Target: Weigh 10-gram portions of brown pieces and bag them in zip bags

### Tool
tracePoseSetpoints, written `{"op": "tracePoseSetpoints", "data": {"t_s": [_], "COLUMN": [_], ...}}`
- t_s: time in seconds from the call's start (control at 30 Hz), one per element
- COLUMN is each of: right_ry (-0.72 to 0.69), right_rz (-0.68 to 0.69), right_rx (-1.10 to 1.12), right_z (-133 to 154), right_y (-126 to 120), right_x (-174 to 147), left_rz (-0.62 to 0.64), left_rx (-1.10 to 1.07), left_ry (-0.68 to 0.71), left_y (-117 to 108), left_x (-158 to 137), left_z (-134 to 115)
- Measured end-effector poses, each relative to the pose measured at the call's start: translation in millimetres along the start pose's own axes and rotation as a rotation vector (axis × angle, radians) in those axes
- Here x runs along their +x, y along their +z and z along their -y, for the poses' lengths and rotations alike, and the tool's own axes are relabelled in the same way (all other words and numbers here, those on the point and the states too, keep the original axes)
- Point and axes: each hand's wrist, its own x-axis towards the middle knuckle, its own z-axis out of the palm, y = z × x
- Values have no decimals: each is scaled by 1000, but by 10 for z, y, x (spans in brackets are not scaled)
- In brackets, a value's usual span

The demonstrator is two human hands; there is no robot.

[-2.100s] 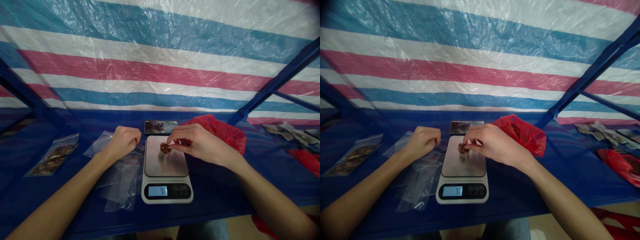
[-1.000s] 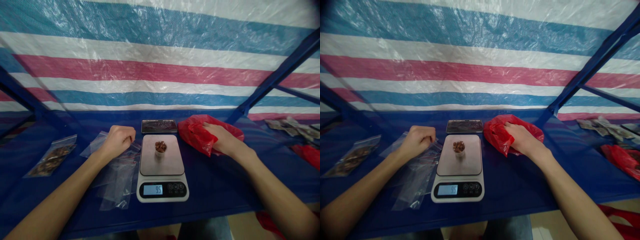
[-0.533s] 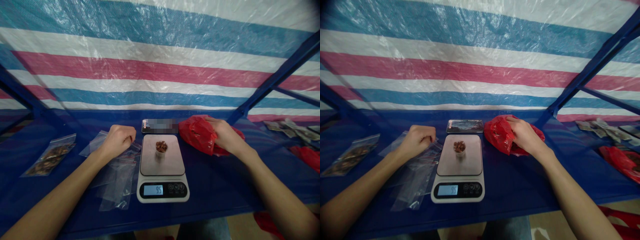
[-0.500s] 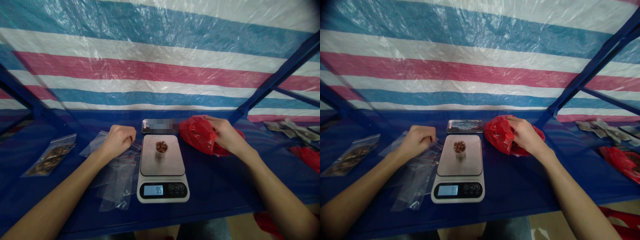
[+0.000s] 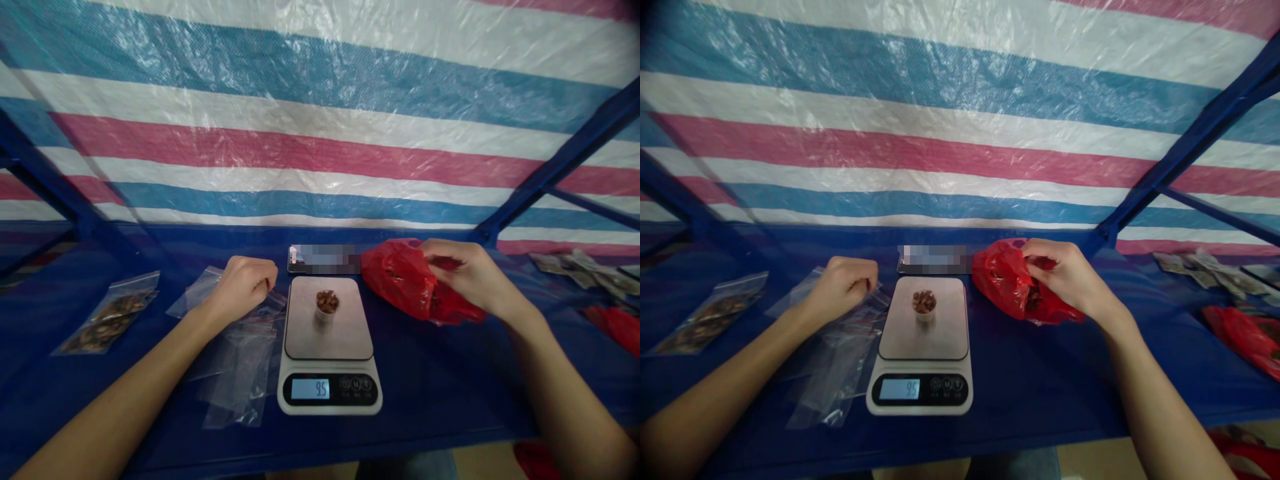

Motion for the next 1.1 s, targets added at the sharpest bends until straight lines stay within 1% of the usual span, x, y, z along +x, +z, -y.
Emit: {"op": "tracePoseSetpoints", "data": {"t_s": [0.1,0.2,0.3,0.4,0.47,0.53,0.57,0.6,0.63,0.7,0.77,0.83,0.9,1.1], "right_ry": [7,5,11,-1,-32,-85,-130,-176,-219,-313,-380,-413,-416,-400], "right_rz": [-52,-61,-86,-195,-238,-184,-114,-37,70,262,361,406,428,445], "right_rx": [-10,-17,25,103,143,158,155,146,139,157,144,114,92,84], "right_z": [-20,-13,18,151,342,601,738,867,980,1136,1196,1191,1164,1158], "right_y": [-47,-93,-178,-285,-312,-253,-184,-92,20,269,498,657,731,713], "right_x": [1,2,-16,-27,-1,66,114,169,227,341,428,477,494,481], "left_rz": [-5,-5,-3,3,5,7,10,14,19,22,17,6,5,16], "left_rx": [3,3,3,-6,-9,-2,5,11,16,17,18,22,28,23], "left_ry": [8,8,-2,-7,-6,-4,-4,-4,-6,-10,-8,0,6,21], "left_y": [-1,-1,2,7,8,7,6,5,4,5,7,9,11,16], "left_x": [2,2,-3,-6,-6,-3,-2,0,1,2,1,-1,-5,-15], "left_z": [8,13,14,14,13,10,8,5,2,-1,-3,-3,-4,1]}}
